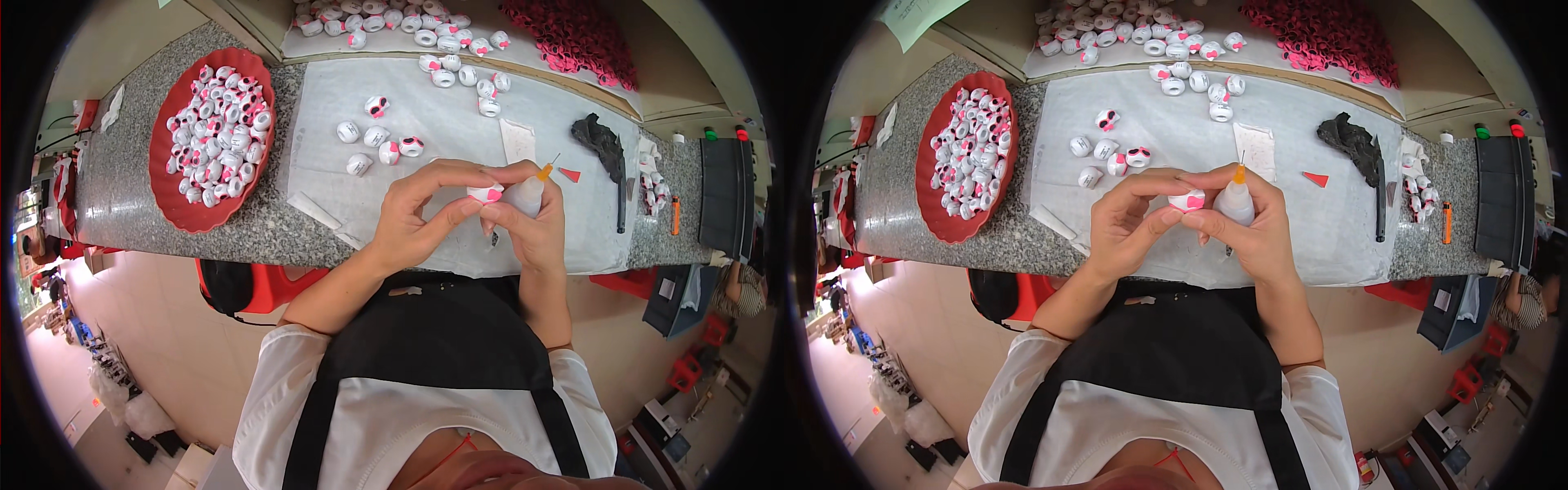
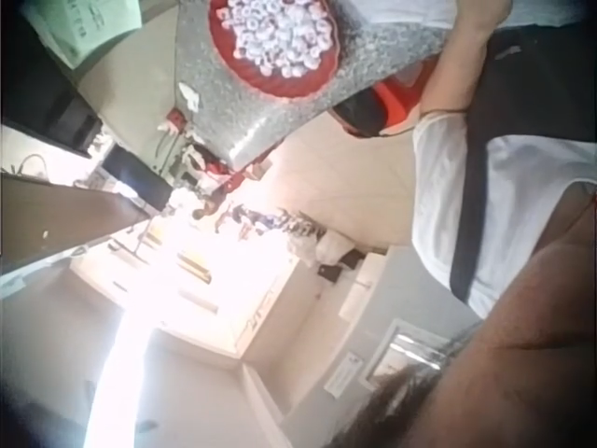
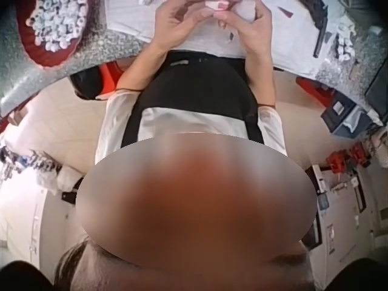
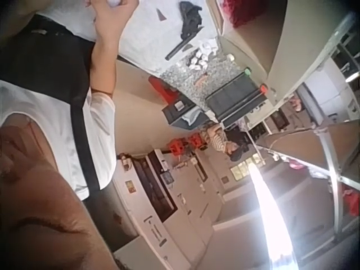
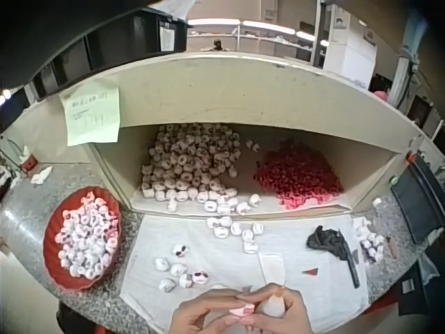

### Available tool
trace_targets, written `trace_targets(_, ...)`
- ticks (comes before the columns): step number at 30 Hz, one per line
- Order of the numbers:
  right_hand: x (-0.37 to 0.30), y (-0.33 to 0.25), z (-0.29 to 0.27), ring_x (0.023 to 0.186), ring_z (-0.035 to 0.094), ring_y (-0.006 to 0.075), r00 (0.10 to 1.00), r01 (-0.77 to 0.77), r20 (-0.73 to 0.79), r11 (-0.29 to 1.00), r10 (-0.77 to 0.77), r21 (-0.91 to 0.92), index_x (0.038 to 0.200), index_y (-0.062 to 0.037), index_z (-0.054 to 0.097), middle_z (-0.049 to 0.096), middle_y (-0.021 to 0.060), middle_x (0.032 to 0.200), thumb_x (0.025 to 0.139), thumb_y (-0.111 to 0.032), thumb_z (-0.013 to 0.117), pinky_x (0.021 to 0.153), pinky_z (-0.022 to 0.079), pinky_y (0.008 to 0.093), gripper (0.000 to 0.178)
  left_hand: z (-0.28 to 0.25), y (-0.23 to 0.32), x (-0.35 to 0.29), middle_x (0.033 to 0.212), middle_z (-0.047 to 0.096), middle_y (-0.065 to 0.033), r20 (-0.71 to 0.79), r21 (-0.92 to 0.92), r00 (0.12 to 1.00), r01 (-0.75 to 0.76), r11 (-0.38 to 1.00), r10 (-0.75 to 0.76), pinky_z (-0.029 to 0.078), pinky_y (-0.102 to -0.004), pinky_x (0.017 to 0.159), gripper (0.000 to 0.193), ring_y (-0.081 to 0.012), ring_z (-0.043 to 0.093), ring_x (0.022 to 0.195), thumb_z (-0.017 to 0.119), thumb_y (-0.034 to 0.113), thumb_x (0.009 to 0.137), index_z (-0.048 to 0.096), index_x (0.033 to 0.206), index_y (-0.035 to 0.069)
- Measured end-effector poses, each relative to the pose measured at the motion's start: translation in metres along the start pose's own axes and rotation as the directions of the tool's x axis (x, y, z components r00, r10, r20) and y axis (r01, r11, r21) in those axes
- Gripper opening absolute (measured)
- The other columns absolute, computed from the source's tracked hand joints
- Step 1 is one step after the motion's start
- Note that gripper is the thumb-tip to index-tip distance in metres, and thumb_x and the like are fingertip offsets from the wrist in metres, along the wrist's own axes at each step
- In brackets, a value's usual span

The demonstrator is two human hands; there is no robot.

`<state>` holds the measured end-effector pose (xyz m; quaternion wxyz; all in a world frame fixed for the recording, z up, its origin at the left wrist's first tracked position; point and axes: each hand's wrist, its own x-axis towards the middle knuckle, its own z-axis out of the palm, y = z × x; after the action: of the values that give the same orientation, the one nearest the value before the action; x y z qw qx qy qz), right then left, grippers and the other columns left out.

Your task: Glue small bow components onto toy character heads at a factory workbench.

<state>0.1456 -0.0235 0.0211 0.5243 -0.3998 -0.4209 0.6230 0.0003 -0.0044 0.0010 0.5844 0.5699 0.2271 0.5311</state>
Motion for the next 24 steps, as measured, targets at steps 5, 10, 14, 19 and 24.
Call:
trace_targets(5, -0.0018, 0.0, 0.0054, 0.05, 0.05, 0.0145, 0.999, 0.022, -0.031, 1.0, -0.022, -0.009, 0.085, 0.0028, 0.05, 0.054, 0.0131, 0.073, 0.062, 0.003, 0.059, 0.043, 0.04, 0.0239, 0.025, -0.0011, 0.0037, -0.003, 0.093, 0.055, -0.0102, -0.01, -0.114, 0.997, 0.076, 0.991, -0.078, 0.039, -0.0273, 0.076, 0.02, -0.0164, 0.051, 0.086, 0.054, 0.005, 0.074, 0.054, 0.093, 0.001)
trace_targets(10, -0.0016, 0.0013, 0.0065, 0.05, 0.048, 0.0095, 0.999, 0.024, -0.043, 0.997, -0.02, 0.076, 0.087, 0.0033, 0.053, 0.055, 0.0088, 0.069, 0.064, 0.0, 0.063, 0.043, 0.04, 0.0202, 0.026, -0.007, 0.007, 0.0001, 0.095, 0.053, -0.0106, 0.097, -0.301, 0.966, 0.258, 0.918, -0.239, 0.039, -0.0283, 0.079, 0.021, -0.0159, 0.051, 0.088, 0.054, 0.004, 0.074, 0.053, 0.095, -0.001)
trace_targets(14, -0.0029, -0.0001, 0.0055, 0.049, 0.05, 0.0148, 0.999, 0.022, -0.028, 1.0, -0.021, 0.006, 0.088, 0.0028, 0.049, 0.054, 0.0124, 0.071, 0.064, 0.002, 0.058, 0.043, 0.041, 0.0236, 0.026, -0.004, 0.0056, -0.0019, 0.096, 0.053, -0.0106, 0.052, -0.257, 0.981, 0.192, 0.947, -0.185, 0.039, -0.0294, 0.081, 0.023, -0.016, 0.05, 0.089, 0.053, 0.001, 0.074, 0.052, 0.096, -0.001)
trace_targets(19, -0.0021, -0.0033, 0.007, 0.049, 0.05, 0.0136, 0.999, 0.008, -0.04, 1.0, -0.009, -0.02, 0.09, 0.0038, 0.05, 0.054, 0.0108, 0.069, 0.065, 0.002, 0.056, 0.042, 0.041, 0.0232, 0.026, -0.0033, 0.0035, -0.0014, 0.096, 0.053, -0.0104, 0.026, -0.189, 0.992, 0.126, 0.974, -0.123, 0.039, -0.0298, 0.081, 0.024, -0.0158, 0.05, 0.089, 0.051, -0.001, 0.074, 0.052, 0.097, -0.001)
trace_targets(24, -0.0016, -0.0037, 0.009, 0.049, 0.05, 0.0139, 0.998, 0.001, -0.058, 1.0, -0.001, 0.003, 0.089, 0.004, 0.05, 0.054, 0.0107, 0.069, 0.065, 0.002, 0.056, 0.042, 0.041, 0.0234, 0.025, -0.0021, 0.0052, -0.0024, 0.097, 0.053, -0.0105, 0.018, -0.23, 0.982, 0.185, 0.955, -0.186, 0.039, -0.0297, 0.081, 0.023, -0.0159, 0.05, 0.09, 0.052, 0.0, 0.074, 0.052, 0.096, -0.001)
